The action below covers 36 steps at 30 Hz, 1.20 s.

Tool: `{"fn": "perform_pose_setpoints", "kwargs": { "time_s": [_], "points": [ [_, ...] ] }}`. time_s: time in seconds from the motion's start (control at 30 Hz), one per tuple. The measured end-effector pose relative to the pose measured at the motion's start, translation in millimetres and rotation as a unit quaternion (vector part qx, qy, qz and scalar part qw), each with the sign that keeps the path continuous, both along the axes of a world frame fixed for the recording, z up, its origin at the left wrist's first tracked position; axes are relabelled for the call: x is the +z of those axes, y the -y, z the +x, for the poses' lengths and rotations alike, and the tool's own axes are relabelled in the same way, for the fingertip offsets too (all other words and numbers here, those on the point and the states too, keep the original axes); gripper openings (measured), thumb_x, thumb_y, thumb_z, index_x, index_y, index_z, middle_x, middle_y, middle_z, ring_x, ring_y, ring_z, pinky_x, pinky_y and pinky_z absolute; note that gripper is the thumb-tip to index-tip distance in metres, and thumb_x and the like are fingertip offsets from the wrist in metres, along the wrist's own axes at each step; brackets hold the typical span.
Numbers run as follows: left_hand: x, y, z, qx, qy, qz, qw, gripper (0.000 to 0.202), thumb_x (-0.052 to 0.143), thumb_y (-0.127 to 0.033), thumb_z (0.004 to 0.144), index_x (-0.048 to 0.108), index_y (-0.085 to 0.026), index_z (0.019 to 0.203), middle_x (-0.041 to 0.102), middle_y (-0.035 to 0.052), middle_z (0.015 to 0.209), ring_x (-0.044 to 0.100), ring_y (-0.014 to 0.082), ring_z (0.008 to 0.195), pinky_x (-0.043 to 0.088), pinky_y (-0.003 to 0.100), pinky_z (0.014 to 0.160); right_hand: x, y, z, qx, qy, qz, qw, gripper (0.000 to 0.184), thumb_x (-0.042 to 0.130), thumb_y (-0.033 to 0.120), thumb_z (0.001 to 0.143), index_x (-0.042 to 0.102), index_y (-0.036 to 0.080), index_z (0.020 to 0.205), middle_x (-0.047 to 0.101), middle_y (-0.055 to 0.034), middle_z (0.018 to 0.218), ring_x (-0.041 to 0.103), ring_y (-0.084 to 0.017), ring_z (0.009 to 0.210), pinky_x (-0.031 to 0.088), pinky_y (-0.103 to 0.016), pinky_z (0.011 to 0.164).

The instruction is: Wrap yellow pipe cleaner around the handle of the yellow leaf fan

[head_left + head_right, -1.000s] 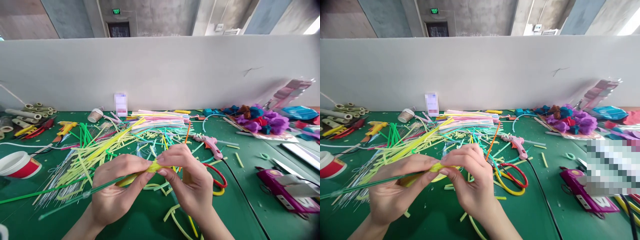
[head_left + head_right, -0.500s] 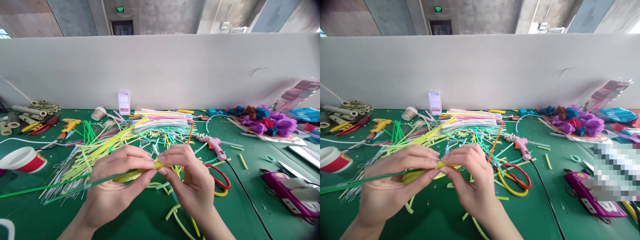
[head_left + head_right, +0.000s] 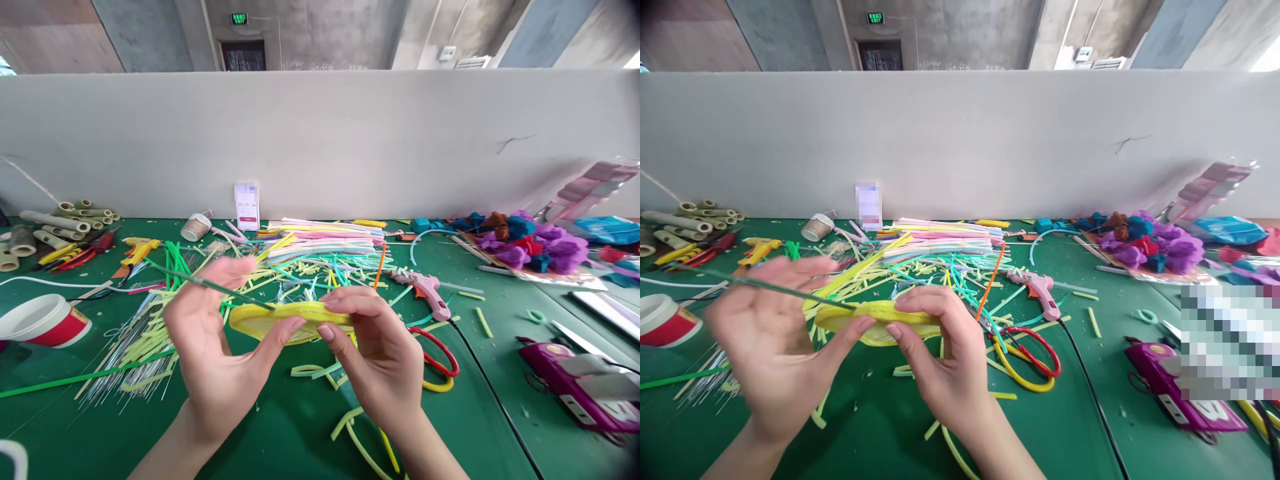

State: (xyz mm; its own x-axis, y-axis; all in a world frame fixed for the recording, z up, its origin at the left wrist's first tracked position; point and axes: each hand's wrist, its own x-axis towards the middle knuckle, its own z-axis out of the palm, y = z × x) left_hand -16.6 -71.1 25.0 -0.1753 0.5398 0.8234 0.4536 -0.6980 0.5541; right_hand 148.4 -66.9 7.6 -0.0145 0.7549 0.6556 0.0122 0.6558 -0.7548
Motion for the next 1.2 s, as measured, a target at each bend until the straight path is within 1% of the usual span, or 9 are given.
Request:
{"fn": "perform_pose_setpoints", "kwargs": {
  "time_s": [0.07,0.13,0.3,0.43,0.57,0.7,0.83,1.0,1.2],
  "points": [
    [-6.3,-2.7,3.4,0.087,-0.030,0.079,0.993,0.085,0.087,-0.008,0.066,0.039,-0.027,0.134,0.048,0.0112,0.133,0.052,0.0298,0.123,0.051,0.050,0.098,2.3,1.6,-3.8,-0.005,-0.011,-0.030,0.999,0.018,0.067,0.014,0.089,0.066,0.025,0.103,0.067,-0.0063,0.100,0.066,-0.021,0.098,0.060,-0.034,0.081],
    [-11.7,-4.5,3.8,0.145,-0.099,0.120,0.977,0.071,0.085,-0.005,0.067,0.050,-0.028,0.125,0.049,0.0081,0.123,0.054,0.0266,0.115,0.053,0.043,0.091,5.8,4.1,-6.7,-0.003,-0.012,-0.071,0.997,0.016,0.067,0.018,0.089,0.068,0.025,0.104,0.069,-0.0061,0.099,0.068,-0.020,0.094,0.061,-0.030,0.077],
    [-11.5,-4.9,-1.0,0.106,-0.212,0.096,0.967,0.036,0.073,0.000,0.079,0.066,-0.025,0.104,0.059,0.0024,0.091,0.060,0.0181,0.085,0.051,0.035,0.078,18.7,10.7,-2.6,0.011,0.028,-0.115,0.993,0.016,0.067,0.022,0.090,0.071,0.023,0.105,0.075,-0.0060,0.099,0.073,-0.020,0.090,0.062,-0.030,0.075],
    [4.8,-4.4,-9.7,0.029,-0.259,0.091,0.961,0.030,0.072,-0.002,0.081,0.067,-0.021,0.104,0.067,0.0049,0.099,0.063,0.0208,0.097,0.053,0.037,0.088,32.3,12.0,9.0,-0.048,0.152,-0.030,0.987,0.016,0.067,0.015,0.088,0.072,0.022,0.102,0.077,-0.0027,0.091,0.074,-0.017,0.079,0.061,-0.025,0.069],
    [30.1,-5.9,-21.5,-0.043,-0.394,0.091,0.914,0.026,0.063,-0.004,0.088,0.067,-0.014,0.112,0.072,0.0092,0.107,0.065,0.0238,0.107,0.053,0.041,0.096,43.7,10.5,19.0,-0.117,0.297,0.123,0.940,0.018,0.065,0.010,0.086,0.068,0.021,0.101,0.077,-0.0021,0.086,0.072,-0.015,0.072,0.059,-0.023,0.067],
    [53.5,-7.6,-23.0,0.005,-0.511,0.176,0.841,0.018,0.053,-0.010,0.095,0.070,-0.013,0.100,0.077,0.0096,0.098,0.071,0.0260,0.097,0.057,0.043,0.085,49.0,8.3,22.4,-0.156,0.407,0.218,0.873,0.013,0.060,0.008,0.088,0.065,0.016,0.097,0.075,-0.0059,0.083,0.069,-0.016,0.067,0.054,-0.028,0.059],
    [60.1,-12.1,-15.7,0.051,-0.559,0.229,0.795,0.016,0.056,-0.010,0.093,0.072,-0.012,0.094,0.078,0.0105,0.094,0.073,0.0277,0.090,0.060,0.048,0.081,52.4,5.8,20.3,-0.181,0.477,0.254,0.822,0.013,0.057,0.006,0.089,0.065,0.014,0.084,0.070,-0.0061,0.073,0.063,-0.017,0.060,0.046,-0.030,0.050],
    [57.5,-19.4,-11.0,0.066,-0.566,0.272,0.776,0.009,0.064,-0.011,0.089,0.072,-0.007,0.088,0.078,0.0129,0.090,0.074,0.0291,0.091,0.061,0.050,0.085,60.3,2.5,17.4,-0.203,0.514,0.306,0.775,0.023,0.052,0.003,0.089,0.063,0.013,0.072,0.058,-0.0037,0.061,0.053,-0.015,0.051,0.039,-0.030,0.046],
    [70.3,-20.6,-17.2,-0.005,-0.575,0.233,0.784,0.012,0.062,-0.007,0.090,0.073,-0.004,0.087,0.077,0.0151,0.088,0.074,0.0294,0.088,0.061,0.051,0.087,66.1,2.3,16.2,-0.185,0.528,0.308,0.769,0.028,0.047,0.004,0.091,0.064,0.012,0.070,0.052,-0.0025,0.058,0.047,-0.015,0.049,0.035,-0.030,0.044]
  ]
}}
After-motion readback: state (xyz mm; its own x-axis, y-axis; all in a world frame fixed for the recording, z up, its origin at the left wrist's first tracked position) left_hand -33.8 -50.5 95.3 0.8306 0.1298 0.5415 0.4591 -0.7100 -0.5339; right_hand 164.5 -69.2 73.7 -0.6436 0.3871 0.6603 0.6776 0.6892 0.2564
